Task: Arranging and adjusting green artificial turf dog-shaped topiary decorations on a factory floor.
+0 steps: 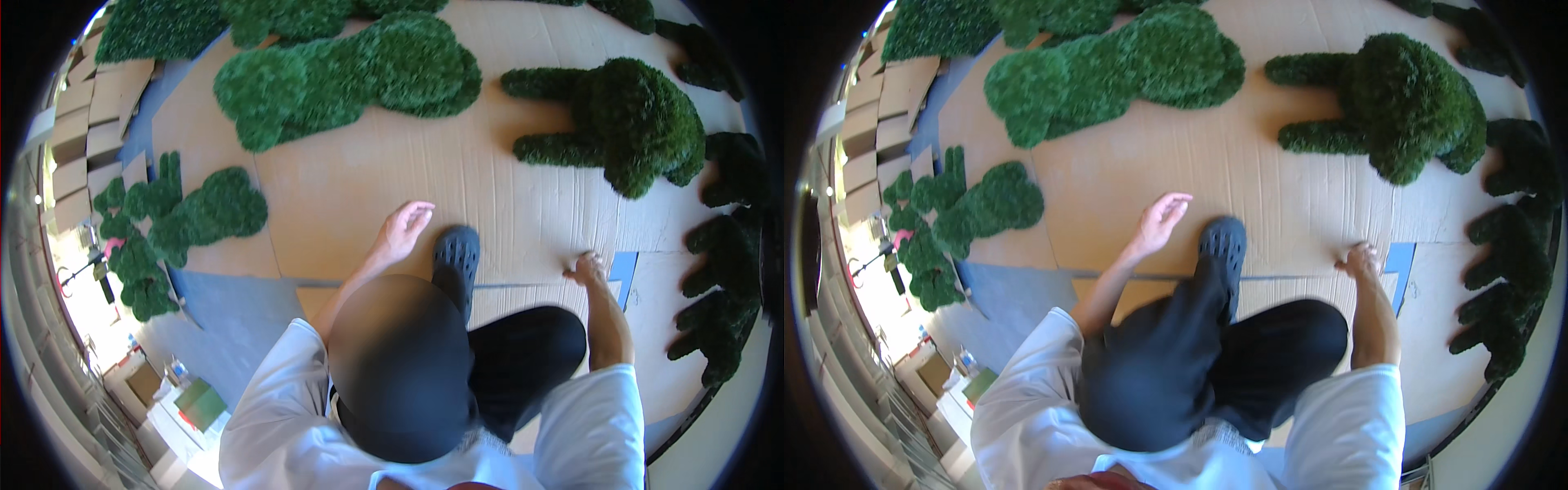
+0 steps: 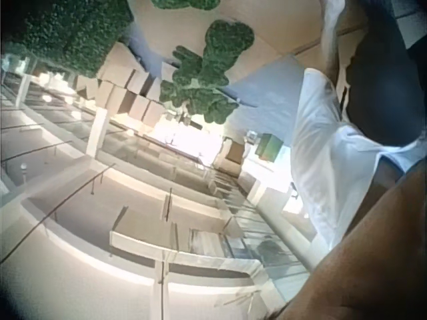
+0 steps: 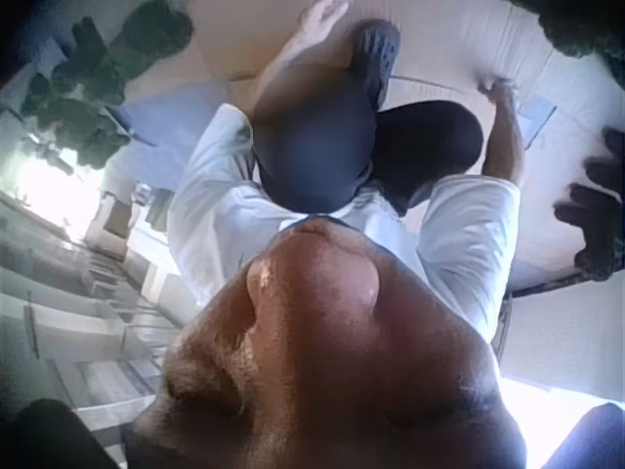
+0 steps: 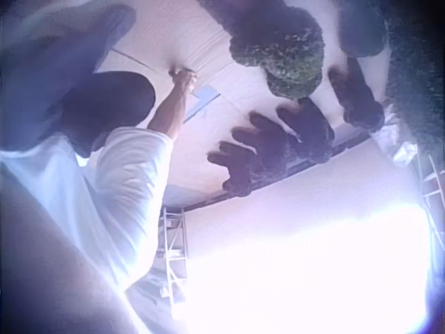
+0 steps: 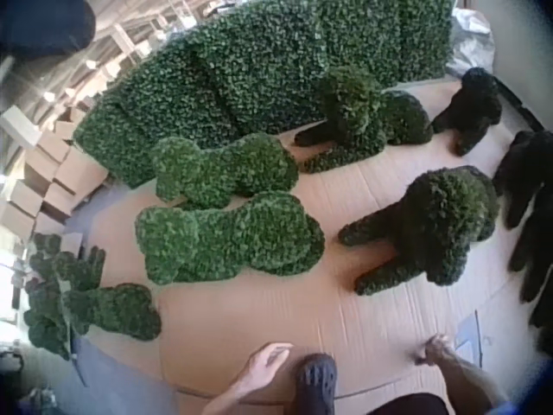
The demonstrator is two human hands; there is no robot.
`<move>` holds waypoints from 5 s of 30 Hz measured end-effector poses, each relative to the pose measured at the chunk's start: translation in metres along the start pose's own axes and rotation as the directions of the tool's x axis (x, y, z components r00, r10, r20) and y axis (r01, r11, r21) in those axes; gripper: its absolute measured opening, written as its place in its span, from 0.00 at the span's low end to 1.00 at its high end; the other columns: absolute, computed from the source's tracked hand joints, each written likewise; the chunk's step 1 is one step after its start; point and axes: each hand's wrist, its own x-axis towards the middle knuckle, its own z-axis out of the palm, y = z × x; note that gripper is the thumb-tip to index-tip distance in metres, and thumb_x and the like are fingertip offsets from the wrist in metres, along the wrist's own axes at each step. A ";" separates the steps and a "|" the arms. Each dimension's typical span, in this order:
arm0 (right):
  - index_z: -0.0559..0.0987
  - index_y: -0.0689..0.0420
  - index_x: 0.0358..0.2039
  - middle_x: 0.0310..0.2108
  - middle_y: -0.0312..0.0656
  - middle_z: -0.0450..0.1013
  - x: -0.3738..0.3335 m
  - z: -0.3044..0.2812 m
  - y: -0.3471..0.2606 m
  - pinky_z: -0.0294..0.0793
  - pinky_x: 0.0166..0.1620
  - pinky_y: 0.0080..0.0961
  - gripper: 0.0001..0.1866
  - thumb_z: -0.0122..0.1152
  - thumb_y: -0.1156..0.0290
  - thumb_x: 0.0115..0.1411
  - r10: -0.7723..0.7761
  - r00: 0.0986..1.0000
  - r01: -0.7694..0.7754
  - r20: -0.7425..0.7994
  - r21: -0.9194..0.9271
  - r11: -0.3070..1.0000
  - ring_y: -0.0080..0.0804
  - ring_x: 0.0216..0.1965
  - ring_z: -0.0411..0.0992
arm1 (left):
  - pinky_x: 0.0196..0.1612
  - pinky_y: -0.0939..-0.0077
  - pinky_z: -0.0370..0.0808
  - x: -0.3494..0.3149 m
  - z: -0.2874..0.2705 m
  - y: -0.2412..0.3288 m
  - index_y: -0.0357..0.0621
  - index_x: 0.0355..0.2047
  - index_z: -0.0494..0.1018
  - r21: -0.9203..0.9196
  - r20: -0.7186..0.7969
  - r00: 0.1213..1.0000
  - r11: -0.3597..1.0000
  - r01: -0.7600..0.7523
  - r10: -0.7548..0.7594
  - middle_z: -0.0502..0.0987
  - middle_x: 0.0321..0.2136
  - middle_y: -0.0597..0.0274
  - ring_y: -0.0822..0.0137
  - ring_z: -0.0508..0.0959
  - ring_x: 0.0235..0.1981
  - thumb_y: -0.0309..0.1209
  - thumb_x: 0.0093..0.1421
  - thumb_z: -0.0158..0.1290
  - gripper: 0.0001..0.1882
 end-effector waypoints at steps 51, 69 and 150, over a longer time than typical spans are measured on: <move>0.59 0.63 0.71 0.70 0.49 0.63 -0.198 -0.260 -0.626 0.59 0.69 0.56 0.46 0.40 0.34 0.71 -0.169 0.566 0.278 -0.807 0.380 -0.882 0.44 0.67 0.63 | 0.61 0.61 0.71 0.139 -0.465 0.020 0.46 0.65 0.69 -0.716 0.387 0.898 0.682 0.149 0.209 0.77 0.57 0.59 0.60 0.75 0.57 0.59 0.71 0.46 0.35; 0.72 0.53 0.63 0.58 0.44 0.75 -0.277 -0.218 -0.479 0.76 0.57 0.59 0.30 0.45 0.44 0.73 0.282 0.465 0.306 -0.839 -0.147 -0.941 0.44 0.57 0.74 | 0.47 0.71 0.80 0.048 -0.327 0.157 0.44 0.67 0.65 -0.253 0.132 0.638 0.648 -0.718 0.759 0.77 0.52 0.62 0.72 0.79 0.47 0.41 0.71 0.55 0.29; 0.75 0.57 0.62 0.59 0.47 0.74 -0.216 -0.135 -0.052 0.69 0.62 0.41 0.39 0.48 0.35 0.68 0.573 0.662 0.373 -0.484 0.875 0.309 0.41 0.58 0.71 | 0.68 0.60 0.66 0.113 -0.162 0.060 0.41 0.68 0.63 0.497 0.705 0.700 0.626 -0.600 0.111 0.70 0.64 0.44 0.52 0.70 0.66 0.52 0.69 0.52 0.36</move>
